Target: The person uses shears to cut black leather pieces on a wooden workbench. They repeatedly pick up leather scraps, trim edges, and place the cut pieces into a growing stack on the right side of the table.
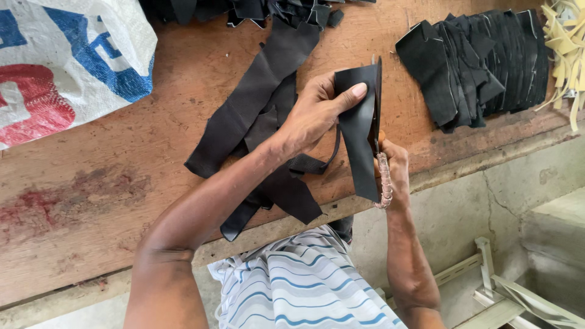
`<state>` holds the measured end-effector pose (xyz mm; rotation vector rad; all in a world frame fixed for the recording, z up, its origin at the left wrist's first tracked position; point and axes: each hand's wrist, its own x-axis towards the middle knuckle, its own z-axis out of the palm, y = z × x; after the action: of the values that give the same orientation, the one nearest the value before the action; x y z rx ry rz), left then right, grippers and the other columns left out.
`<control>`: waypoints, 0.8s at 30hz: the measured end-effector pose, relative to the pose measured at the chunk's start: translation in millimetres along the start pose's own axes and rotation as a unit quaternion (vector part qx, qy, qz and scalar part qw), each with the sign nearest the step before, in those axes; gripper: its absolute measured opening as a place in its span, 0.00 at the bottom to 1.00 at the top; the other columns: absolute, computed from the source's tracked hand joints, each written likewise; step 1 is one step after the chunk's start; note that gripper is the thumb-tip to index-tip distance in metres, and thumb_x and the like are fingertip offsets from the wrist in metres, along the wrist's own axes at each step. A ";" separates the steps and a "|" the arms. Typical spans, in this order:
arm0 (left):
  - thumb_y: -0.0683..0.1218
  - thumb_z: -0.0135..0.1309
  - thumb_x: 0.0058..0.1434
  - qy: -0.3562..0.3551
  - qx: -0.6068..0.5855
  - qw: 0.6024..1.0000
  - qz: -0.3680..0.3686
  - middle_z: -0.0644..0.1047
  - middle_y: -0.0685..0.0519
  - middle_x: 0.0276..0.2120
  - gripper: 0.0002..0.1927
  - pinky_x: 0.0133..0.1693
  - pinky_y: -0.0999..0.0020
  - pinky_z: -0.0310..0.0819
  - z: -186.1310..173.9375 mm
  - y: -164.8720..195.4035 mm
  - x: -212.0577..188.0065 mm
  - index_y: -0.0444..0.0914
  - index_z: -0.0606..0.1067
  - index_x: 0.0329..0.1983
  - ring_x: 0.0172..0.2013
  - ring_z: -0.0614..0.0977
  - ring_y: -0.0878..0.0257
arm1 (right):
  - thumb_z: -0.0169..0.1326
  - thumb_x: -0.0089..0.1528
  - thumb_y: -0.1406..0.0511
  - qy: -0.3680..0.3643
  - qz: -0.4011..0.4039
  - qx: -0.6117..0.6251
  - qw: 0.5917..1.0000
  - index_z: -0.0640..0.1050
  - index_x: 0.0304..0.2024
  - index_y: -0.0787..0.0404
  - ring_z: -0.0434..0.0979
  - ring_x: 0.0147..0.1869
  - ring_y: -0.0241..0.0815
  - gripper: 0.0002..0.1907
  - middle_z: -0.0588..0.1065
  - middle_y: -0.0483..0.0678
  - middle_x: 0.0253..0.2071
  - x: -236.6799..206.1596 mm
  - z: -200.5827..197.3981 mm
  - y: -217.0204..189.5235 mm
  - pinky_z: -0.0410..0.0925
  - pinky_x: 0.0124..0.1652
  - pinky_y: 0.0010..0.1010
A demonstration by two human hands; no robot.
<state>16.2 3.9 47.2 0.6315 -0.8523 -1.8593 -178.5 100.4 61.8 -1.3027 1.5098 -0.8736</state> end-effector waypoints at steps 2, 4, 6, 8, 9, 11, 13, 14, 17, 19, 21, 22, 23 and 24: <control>0.49 0.57 0.69 -0.005 0.004 1.000 0.002 0.82 0.53 0.33 0.13 0.33 0.76 0.79 0.6 0.1 -0.8 0.33 0.78 0.47 0.32 0.81 0.72 | 0.59 0.62 0.63 0.006 0.019 0.012 1.000 0.78 0.40 0.64 0.71 0.25 0.25 0.10 0.73 0.40 0.27 0.2 0.5 -4.0 0.65 0.22 0.19; 0.48 0.57 0.69 -0.010 -0.012 1.000 -0.007 0.82 0.53 0.33 0.13 0.34 0.76 0.80 1.1 0.4 -1.6 0.33 0.78 0.47 0.32 0.82 0.72 | 0.58 0.64 0.60 0.024 -0.008 -0.057 0.998 0.78 0.40 0.65 0.71 0.26 0.28 0.12 0.72 0.42 0.26 0.4 2.2 -4.6 0.65 0.23 0.22; 0.48 0.56 0.70 -0.013 -0.022 1.000 -0.015 0.82 0.53 0.34 0.13 0.33 0.75 0.79 0.4 1.4 -1.0 0.32 0.78 0.47 0.32 0.82 0.71 | 0.56 0.64 0.58 0.031 -0.037 -0.109 0.993 0.78 0.40 0.65 0.71 0.26 0.29 0.14 0.73 0.43 0.26 1.6 3.0 -3.9 0.65 0.24 0.25; 0.47 0.56 0.70 -0.013 -0.026 0.999 -0.024 0.82 0.52 0.33 0.13 0.32 0.75 0.78 0.1 1.6 -0.6 0.32 0.78 0.47 0.31 0.81 0.71 | 0.55 0.64 0.57 0.029 -0.064 -0.145 0.987 0.78 0.40 0.64 0.71 0.25 0.31 0.16 0.73 0.43 0.26 2.6 2.9 -3.3 0.66 0.24 0.27; 0.47 0.56 0.70 -0.015 -0.030 0.999 -0.025 0.82 0.52 0.34 0.12 0.33 0.75 0.79 -0.3 2.0 0.4 0.32 0.78 0.47 0.32 0.82 0.71 | 0.54 0.65 0.56 0.024 -0.098 -0.163 0.982 0.78 0.40 0.64 0.72 0.25 0.31 0.16 0.73 0.43 0.26 3.8 2.7 -3.6 0.66 0.24 0.27; 0.47 0.56 0.69 -0.018 -0.037 0.999 -0.031 0.83 0.53 0.34 0.12 0.35 0.75 0.81 -0.8 1.5 1.1 0.32 0.78 0.47 0.33 0.82 0.71 | 0.53 0.66 0.55 0.013 -0.161 -0.198 0.967 0.77 0.41 0.64 0.72 0.25 0.30 0.17 0.73 0.43 0.26 4.4 2.4 -4.6 0.66 0.25 0.27; 0.47 0.57 0.69 -0.019 -0.043 0.998 -0.034 0.83 0.52 0.34 0.12 0.34 0.75 0.81 -1.8 0.9 1.3 0.32 0.78 0.47 0.32 0.83 0.71 | 0.53 0.67 0.56 0.018 -0.161 -0.166 0.973 0.77 0.42 0.65 0.70 0.24 0.31 0.17 0.72 0.43 0.24 2.8 3.1 -6.1 0.64 0.25 0.27; 0.46 0.57 0.69 -0.018 -0.047 0.998 -0.036 0.83 0.52 0.34 0.12 0.34 0.75 0.81 -2.3 0.4 0.9 0.32 0.78 0.47 0.32 0.83 0.70 | 0.53 0.67 0.57 0.019 -0.161 -0.151 0.975 0.78 0.43 0.66 0.70 0.23 0.32 0.17 0.72 0.44 0.23 0.8 3.7 -6.6 0.63 0.25 0.27; 0.47 0.58 0.68 0.000 0.012 0.999 -0.051 0.82 0.52 0.31 0.12 0.25 0.77 0.70 -5.2 -0.2 0.6 0.32 0.79 0.46 0.27 0.79 0.71 | 0.53 0.70 0.60 0.034 -0.161 -0.197 0.966 0.78 0.38 0.65 0.68 0.22 0.32 0.14 0.70 0.44 0.21 -3.4 7.7 -4.2 0.61 0.25 0.29; 0.47 0.58 0.68 -0.018 -0.018 0.998 -0.049 0.82 0.53 0.32 0.12 0.28 0.77 0.74 -7.9 -0.8 -1.1 0.33 0.79 0.47 0.29 0.80 0.71 | 0.53 0.70 0.63 0.047 -0.145 -0.172 0.973 0.79 0.40 0.66 0.67 0.23 0.33 0.12 0.69 0.45 0.21 -8.8 12.0 1.5 0.60 0.25 0.30; 0.46 0.58 0.67 -0.023 -0.033 0.998 -0.055 0.82 0.54 0.33 0.12 0.29 0.76 0.77 -10.8 -1.6 -1.6 0.33 0.79 0.48 0.30 0.81 0.72 | 0.52 0.70 0.64 0.052 -0.178 -0.180 0.966 0.79 0.42 0.66 0.67 0.24 0.34 0.10 0.69 0.45 0.23 -10.6 14.6 9.4 0.60 0.26 0.30; 0.46 0.58 0.67 -0.018 -0.036 0.997 -0.063 0.82 0.54 0.33 0.12 0.30 0.76 0.78 -12.2 -2.4 -2.4 0.33 0.79 0.48 0.31 0.82 0.72 | 0.51 0.71 0.65 0.050 -0.217 -0.202 0.954 0.80 0.43 0.66 0.68 0.26 0.34 0.10 0.69 0.45 0.25 -10.4 15.2 13.8 0.60 0.28 0.30; 0.46 0.58 0.67 -0.012 -0.039 0.997 -0.071 0.82 0.54 0.33 0.12 0.30 0.76 0.79 -12.9 -3.9 -2.3 0.33 0.78 0.48 0.31 0.82 0.72 | 0.51 0.72 0.65 0.046 -0.255 -0.225 0.939 0.80 0.44 0.66 0.69 0.27 0.34 0.10 0.69 0.45 0.26 -10.2 15.5 18.2 0.61 0.30 0.30; 0.46 0.57 0.68 0.004 -0.023 0.997 -0.073 0.82 0.53 0.33 0.12 0.29 0.75 0.77 -13.7 -4.9 -0.6 0.33 0.78 0.49 0.30 0.81 0.70 | 0.52 0.71 0.65 0.062 -0.184 -0.154 0.969 0.80 0.43 0.67 0.67 0.25 0.34 0.10 0.68 0.44 0.25 -8.4 14.9 22.1 0.59 0.27 0.29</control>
<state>23.8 2.0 34.9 0.6866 -0.7741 -2.0003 -171.5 113.5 38.2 -1.8275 1.5712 -0.9946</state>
